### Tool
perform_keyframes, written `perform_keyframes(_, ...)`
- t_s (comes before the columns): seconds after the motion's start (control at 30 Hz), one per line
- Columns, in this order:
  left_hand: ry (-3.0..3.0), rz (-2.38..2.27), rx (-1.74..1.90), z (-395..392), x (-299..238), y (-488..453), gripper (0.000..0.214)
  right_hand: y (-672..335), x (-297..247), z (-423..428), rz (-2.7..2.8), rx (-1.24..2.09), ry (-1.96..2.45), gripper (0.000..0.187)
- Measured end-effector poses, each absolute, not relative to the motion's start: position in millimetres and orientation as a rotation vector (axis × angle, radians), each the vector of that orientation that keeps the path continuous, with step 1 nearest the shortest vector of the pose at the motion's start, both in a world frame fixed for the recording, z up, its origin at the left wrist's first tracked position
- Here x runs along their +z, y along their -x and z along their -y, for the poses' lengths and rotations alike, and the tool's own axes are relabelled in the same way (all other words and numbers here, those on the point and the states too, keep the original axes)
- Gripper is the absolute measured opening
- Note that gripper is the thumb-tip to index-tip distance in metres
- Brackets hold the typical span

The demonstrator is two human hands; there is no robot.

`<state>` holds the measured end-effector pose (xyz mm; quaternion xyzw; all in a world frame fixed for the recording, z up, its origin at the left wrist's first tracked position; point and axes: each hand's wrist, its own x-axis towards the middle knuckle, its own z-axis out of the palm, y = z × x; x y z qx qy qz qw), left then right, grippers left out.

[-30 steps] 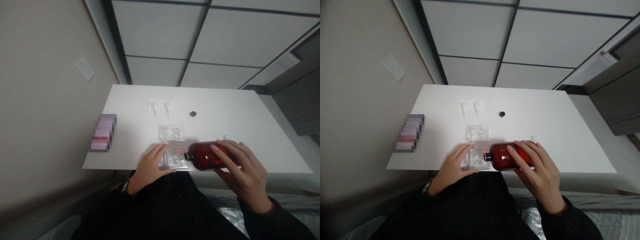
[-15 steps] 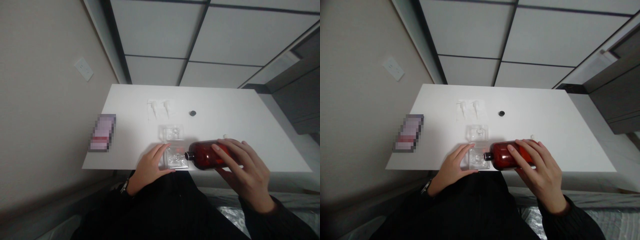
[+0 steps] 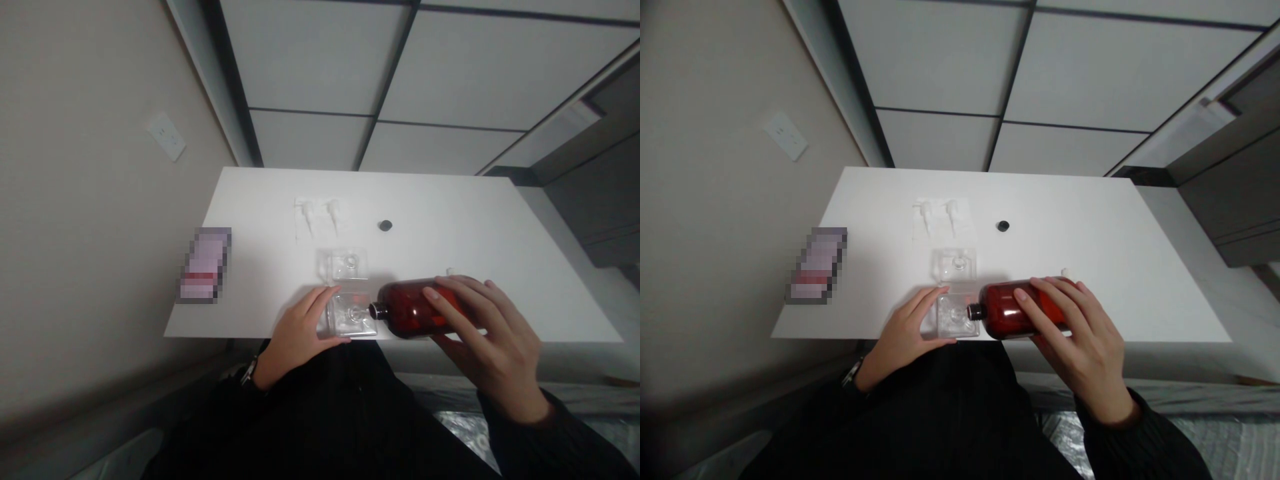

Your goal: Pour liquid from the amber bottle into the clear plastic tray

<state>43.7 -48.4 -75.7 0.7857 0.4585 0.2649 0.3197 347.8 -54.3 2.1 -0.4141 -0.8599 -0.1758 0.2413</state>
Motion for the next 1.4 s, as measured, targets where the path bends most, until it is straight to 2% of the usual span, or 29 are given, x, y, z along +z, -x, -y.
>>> perform_keyframes(1.4, -2.041, -1.183, 0.695, 48.8, -73.7, -43.1, 0.089, -350.3, 4.4, 55.6, 2.333, -0.514, 1.148, 0.091)
